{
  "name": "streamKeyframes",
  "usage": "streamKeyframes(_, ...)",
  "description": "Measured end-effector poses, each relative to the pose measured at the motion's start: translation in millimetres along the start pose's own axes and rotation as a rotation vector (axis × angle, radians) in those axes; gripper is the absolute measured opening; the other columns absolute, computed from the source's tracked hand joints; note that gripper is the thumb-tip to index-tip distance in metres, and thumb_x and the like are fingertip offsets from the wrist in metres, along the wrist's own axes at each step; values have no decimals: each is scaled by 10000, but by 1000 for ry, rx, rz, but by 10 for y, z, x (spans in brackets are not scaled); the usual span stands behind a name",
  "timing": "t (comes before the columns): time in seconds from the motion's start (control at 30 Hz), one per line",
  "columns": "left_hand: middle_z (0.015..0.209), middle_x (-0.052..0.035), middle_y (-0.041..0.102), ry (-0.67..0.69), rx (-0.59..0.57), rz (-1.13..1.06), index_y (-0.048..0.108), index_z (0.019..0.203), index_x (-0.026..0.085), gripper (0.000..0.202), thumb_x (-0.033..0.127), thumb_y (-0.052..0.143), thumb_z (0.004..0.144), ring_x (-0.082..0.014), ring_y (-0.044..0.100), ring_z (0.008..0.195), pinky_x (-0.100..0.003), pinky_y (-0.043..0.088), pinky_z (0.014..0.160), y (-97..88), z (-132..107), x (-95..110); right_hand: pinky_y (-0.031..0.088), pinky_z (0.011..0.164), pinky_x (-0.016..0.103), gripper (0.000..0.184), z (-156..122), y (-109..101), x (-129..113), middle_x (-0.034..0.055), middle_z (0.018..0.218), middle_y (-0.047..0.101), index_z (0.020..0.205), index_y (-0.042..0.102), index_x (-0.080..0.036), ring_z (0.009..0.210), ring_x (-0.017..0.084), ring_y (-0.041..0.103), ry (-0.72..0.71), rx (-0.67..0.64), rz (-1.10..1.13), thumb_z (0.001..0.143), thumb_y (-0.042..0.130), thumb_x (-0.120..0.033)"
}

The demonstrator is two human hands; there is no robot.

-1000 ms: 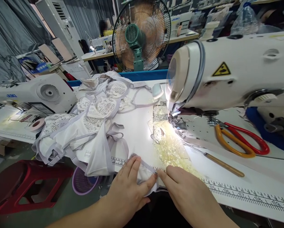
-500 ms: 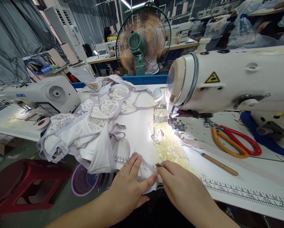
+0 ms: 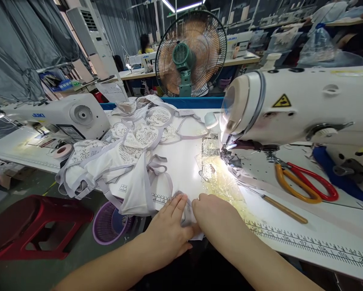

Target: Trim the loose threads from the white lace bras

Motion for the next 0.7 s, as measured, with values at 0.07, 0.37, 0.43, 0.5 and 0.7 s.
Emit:
streamKeyframes(0.07, 1452, -193, 269, -3, 7, -7, 373, 1337, 316, 637, 409, 648, 769, -364, 249, 1324, -472, 339, 1010, 8, -10, -1, 284, 462, 235, 193, 11, -45, 69, -12, 550, 494, 563, 490, -200, 505, 122, 498, 20, 24, -24, 609, 541, -20)
streamKeyframes(0.37, 1461, -183, 256, 25, -31, -23, 383, 1335, 318, 493, 400, 514, 867, -334, 278, 1324, -486, 277, 1033, 50, -55, 8, 121, 397, 242, 249, 38, -309, 996, -10, 551, 373, 551, 345, -215, 482, 119, 319, 375, 239, -174, 787, 423, -197)
streamKeyframes(0.43, 1467, -181, 242, 34, -36, -32, 372, 1340, 318, 500, 398, 515, 867, -333, 261, 1331, -482, 257, 1044, 56, -56, 1, 117, 407, 249, 242, 8, -305, 1044, -9, 554, 365, 552, 335, -219, 493, 122, 311, 394, 272, -182, 770, 435, -187)
streamKeyframes(0.5, 1468, -181, 237, 39, -37, -39, 374, 1339, 317, 500, 402, 514, 867, -330, 257, 1333, -479, 246, 1050, 53, -57, -10, 119, 414, 252, 226, -36, -287, 1038, -4, 556, 374, 557, 346, -220, 490, 124, 320, 411, 302, -178, 756, 442, -173)
streamKeyframes(0.7, 1485, -170, 198, 65, -22, -58, 384, 1336, 310, 529, 407, 548, 843, -330, 246, 1337, -482, 249, 1048, 27, -90, -18, 288, 450, 258, 194, -71, -173, 581, 21, 565, 509, 571, 475, -195, 500, 148, 478, 212, 299, -65, 754, 456, -135)
Point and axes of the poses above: each hand's wrist, its own z-axis towards the middle knuckle, its own y-axis out of the palm, x = y × z, the point moved 9 cm from there along z, towards the middle knuckle
